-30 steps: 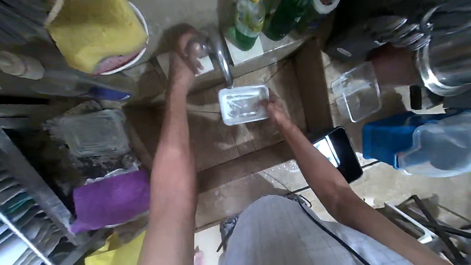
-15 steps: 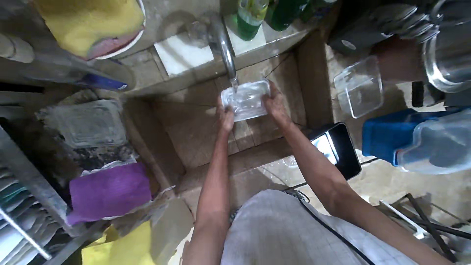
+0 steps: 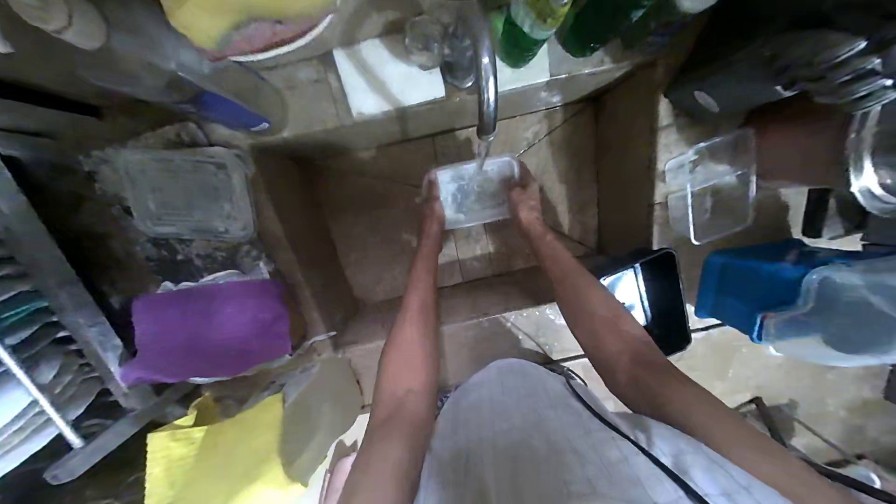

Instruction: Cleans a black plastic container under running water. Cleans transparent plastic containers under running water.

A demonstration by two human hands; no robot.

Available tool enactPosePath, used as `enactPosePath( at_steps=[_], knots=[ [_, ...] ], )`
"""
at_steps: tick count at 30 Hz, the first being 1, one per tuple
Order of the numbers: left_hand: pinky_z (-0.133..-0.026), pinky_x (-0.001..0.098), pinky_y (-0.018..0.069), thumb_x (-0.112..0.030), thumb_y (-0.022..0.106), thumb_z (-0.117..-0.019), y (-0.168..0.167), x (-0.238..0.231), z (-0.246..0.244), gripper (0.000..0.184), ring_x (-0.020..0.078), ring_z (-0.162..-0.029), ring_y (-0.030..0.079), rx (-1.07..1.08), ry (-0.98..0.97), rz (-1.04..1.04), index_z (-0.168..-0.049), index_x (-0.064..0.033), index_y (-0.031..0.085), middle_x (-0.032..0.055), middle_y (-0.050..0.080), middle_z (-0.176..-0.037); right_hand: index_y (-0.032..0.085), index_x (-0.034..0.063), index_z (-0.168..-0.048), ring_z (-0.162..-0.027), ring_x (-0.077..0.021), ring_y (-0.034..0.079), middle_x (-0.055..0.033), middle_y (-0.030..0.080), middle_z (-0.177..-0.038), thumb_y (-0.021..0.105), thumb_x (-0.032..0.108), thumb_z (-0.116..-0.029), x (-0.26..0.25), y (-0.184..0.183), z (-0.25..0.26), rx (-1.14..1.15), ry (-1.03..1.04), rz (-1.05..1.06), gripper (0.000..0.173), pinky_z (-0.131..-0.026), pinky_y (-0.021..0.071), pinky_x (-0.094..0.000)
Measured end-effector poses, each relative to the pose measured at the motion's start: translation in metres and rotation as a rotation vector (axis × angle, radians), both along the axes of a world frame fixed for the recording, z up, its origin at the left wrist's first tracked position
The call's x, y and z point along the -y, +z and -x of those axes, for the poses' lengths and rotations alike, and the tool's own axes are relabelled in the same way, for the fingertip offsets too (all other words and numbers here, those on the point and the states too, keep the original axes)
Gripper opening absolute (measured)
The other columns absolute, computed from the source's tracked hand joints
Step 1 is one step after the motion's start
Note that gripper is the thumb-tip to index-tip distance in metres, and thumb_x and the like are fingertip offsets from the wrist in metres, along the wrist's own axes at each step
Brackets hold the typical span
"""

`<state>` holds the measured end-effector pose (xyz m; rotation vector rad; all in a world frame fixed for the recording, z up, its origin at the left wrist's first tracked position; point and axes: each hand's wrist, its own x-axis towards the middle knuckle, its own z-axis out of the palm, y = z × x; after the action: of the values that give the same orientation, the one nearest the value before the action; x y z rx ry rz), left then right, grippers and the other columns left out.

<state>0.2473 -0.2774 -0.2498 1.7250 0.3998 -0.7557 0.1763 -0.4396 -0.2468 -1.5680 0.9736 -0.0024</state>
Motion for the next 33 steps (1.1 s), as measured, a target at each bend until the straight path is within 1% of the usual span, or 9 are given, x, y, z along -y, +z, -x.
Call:
enactPosePath(
  at_steps=[3,7,11,19,25,27,29,31,33],
  knots=[
    [-0.107,0.0536,0.0495,-0.071,0.019,-0.1030,-0.013,0.011,0.005,0.078,0.0246,-0.133,0.055,-0.214,0.174,0.254,-0.153,-0.0166,0.046,0.0105,0.056,-0.147,0.054,0.0014,-0.142,-0.114,-0.0211,0.066,-0.0175,0.065,-0.130,0.055,0.003,-0.0984,0.006,0.009,0.003,0.146,0.119,0.129,0.044,-0.097,0.0566,-0.0389],
    [-0.094,0.0714,0.0485,-0.086,0.026,-0.0908,-0.021,-0.015,0.004,0.089,0.0453,-0.130,0.052,-0.545,0.257,0.329,-0.156,-0.0249,0.034,0.0212,0.049,-0.148,0.066,0.0006,-0.130,-0.121,-0.0267,0.064,-0.0169,0.066,-0.130,0.069,-0.007,-0.0832,-0.011,0.020,-0.011,0.364,0.440,0.380,0.047,-0.104,0.0538,-0.0447],
    [-0.096,0.0612,0.0546,-0.084,0.024,-0.0932,-0.012,-0.016,-0.003,0.091,0.0450,-0.128,0.057,-0.592,0.287,0.457,-0.158,-0.0199,0.030,0.0237,0.048,-0.151,0.074,0.0043,-0.119,-0.121,-0.0311,0.062,-0.0172,0.067,-0.126,0.077,-0.001,-0.0806,-0.006,0.019,-0.015,0.438,0.540,0.466,0.039,-0.106,0.0485,-0.0498],
    [-0.099,0.0521,0.0545,-0.076,0.040,-0.0953,-0.018,0.003,-0.010,0.084,0.0358,-0.124,0.061,-0.495,0.469,0.507,-0.154,-0.0161,0.038,0.0186,0.055,-0.143,0.070,0.0119,-0.131,-0.124,-0.0294,0.060,-0.0164,0.063,-0.133,0.076,0.002,-0.0844,0.001,0.006,-0.023,0.348,0.397,0.358,0.048,-0.105,0.0519,-0.0464],
    [-0.109,0.0484,0.0473,-0.044,0.052,-0.1053,-0.015,0.038,-0.005,0.059,0.0298,-0.136,0.050,-0.239,0.381,0.478,-0.154,-0.0133,0.040,0.0146,0.046,-0.153,0.046,0.0054,-0.150,-0.130,-0.0309,0.059,-0.0212,0.056,-0.145,0.072,0.010,-0.0917,0.018,-0.014,0.025,-0.001,0.221,0.252,0.064,-0.108,0.0503,-0.0466],
    [-0.106,0.0469,0.0489,-0.037,0.054,-0.1049,-0.016,0.043,-0.004,0.051,0.0280,-0.132,0.053,-0.153,0.346,0.462,-0.146,-0.0078,0.048,0.0150,0.052,-0.146,0.034,0.0095,-0.158,-0.123,-0.0320,0.064,-0.0212,0.058,-0.143,0.072,0.015,-0.0947,0.017,-0.006,0.035,-0.121,0.192,0.138,0.074,-0.099,0.0556,-0.0484],
    [-0.103,0.0448,0.0515,-0.032,0.054,-0.1051,-0.021,0.042,-0.003,0.046,0.0264,-0.126,0.056,-0.081,0.330,0.473,-0.141,-0.0048,0.052,0.0154,0.056,-0.140,0.022,0.0183,-0.162,-0.111,-0.0316,0.070,-0.0187,0.058,-0.142,0.081,0.016,-0.0869,0.015,0.008,0.042,-0.110,0.137,-0.129,0.096,-0.083,0.0638,-0.0485],
    [-0.102,0.0443,0.0526,-0.032,0.051,-0.1065,-0.028,0.036,-0.004,0.045,0.0258,-0.123,0.059,-0.024,0.339,0.511,-0.141,-0.0026,0.052,0.0162,0.059,-0.136,0.017,0.0206,-0.164,-0.120,-0.0260,0.065,-0.0143,0.052,-0.149,0.090,0.016,-0.0739,0.015,0.018,0.049,-0.025,0.166,-0.338,0.116,-0.093,0.0620,-0.0432],
    [-0.105,0.0441,0.0511,-0.035,0.053,-0.1057,-0.030,0.030,-0.006,0.048,0.0240,-0.125,0.058,0.017,0.317,0.523,-0.142,-0.0034,0.052,0.0145,0.059,-0.138,0.015,0.0176,-0.163,-0.119,-0.0240,0.064,-0.0135,0.054,-0.146,0.088,0.029,-0.0756,0.018,0.017,0.056,0.125,0.183,-0.541,0.115,-0.097,0.0587,-0.0415]
  ],
)
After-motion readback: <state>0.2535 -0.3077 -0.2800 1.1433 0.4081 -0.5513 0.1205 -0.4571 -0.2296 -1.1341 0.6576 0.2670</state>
